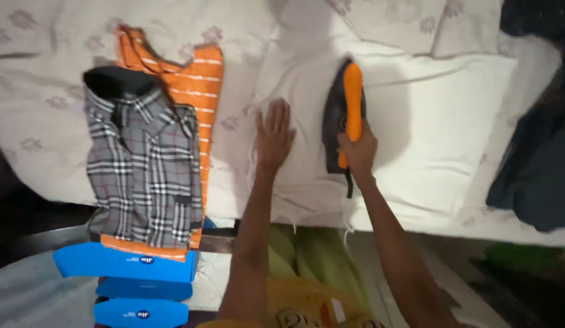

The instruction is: The person irons a white t-shirt laid out on a bed using an orange and black iron. They smooth the fabric with one hand while moving the iron across the surface, then fold the shirt into a compact rectangle and place it on a stack of other folded clothes.

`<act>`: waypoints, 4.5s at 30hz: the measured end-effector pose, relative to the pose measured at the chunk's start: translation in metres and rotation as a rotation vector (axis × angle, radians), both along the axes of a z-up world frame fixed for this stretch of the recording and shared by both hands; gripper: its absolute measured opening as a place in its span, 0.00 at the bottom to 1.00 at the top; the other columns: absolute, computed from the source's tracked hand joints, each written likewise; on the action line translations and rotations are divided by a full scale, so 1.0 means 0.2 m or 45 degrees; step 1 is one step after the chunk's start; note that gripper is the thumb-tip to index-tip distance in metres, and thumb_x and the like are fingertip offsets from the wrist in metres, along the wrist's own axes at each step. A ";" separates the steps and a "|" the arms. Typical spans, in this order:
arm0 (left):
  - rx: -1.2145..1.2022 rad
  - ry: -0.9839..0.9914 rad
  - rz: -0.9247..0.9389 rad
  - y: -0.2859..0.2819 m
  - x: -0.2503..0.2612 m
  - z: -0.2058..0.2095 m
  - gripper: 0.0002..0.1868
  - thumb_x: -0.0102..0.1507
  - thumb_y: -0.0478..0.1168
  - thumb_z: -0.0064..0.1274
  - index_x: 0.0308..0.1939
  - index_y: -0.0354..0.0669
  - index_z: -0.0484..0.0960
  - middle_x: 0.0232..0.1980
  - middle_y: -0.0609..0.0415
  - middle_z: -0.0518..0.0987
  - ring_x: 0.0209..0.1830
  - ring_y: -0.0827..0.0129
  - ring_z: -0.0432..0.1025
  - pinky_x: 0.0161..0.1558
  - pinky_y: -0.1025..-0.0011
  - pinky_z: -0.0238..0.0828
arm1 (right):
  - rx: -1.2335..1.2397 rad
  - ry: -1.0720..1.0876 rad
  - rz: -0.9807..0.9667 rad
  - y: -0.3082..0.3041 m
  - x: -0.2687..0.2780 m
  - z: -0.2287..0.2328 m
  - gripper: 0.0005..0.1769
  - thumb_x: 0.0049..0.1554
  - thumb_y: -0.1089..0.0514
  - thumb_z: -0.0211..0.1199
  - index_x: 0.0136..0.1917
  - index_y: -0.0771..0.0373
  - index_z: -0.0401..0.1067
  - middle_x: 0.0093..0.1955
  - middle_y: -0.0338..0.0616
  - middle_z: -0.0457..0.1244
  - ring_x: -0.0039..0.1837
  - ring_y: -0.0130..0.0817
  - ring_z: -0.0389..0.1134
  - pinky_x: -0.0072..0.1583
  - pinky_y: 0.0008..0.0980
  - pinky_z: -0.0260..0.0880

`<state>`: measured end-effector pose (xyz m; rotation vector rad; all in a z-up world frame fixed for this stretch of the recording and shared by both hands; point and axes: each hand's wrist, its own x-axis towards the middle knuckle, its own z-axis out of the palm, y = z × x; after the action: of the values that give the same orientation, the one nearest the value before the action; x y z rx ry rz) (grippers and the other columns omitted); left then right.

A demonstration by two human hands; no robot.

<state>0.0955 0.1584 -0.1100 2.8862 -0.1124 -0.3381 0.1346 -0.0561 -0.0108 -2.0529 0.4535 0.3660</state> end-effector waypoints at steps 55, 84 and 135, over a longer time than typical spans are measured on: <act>-0.065 0.082 -0.540 -1.54 -0.52 0.21 0.42 0.72 0.63 0.33 0.82 0.41 0.48 0.86 0.49 0.41 0.86 0.60 0.34 0.80 0.45 0.27 | -0.213 0.047 -0.302 -1.93 -0.70 0.33 0.22 0.51 0.69 0.63 0.60 0.71 0.70 0.40 0.42 0.67 0.37 0.29 0.70 0.40 0.30 0.72; -0.280 -0.027 0.148 -0.50 -0.96 -0.04 0.28 0.60 0.21 0.46 0.65 0.38 0.74 0.74 0.38 0.68 0.77 0.46 0.59 0.77 0.52 0.52 | -0.644 -0.320 0.613 -1.89 -0.96 -0.02 0.14 0.62 0.65 0.61 0.62 0.60 0.75 0.60 0.51 0.69 0.59 0.49 0.72 0.65 0.43 0.71; -0.055 -0.025 0.327 -0.19 -0.31 0.16 0.38 0.71 0.51 0.44 0.79 0.37 0.49 0.83 0.38 0.45 0.83 0.47 0.40 0.78 0.48 0.33 | -0.793 -0.139 0.680 -0.64 -0.50 -0.25 0.43 0.63 0.54 0.53 0.83 0.70 0.40 0.86 0.58 0.36 0.86 0.50 0.34 0.80 0.54 0.26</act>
<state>0.0345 0.1203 -0.0789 2.8164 0.2432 -0.2559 0.0339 -0.1839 -0.0606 -2.7851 -0.0811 0.4627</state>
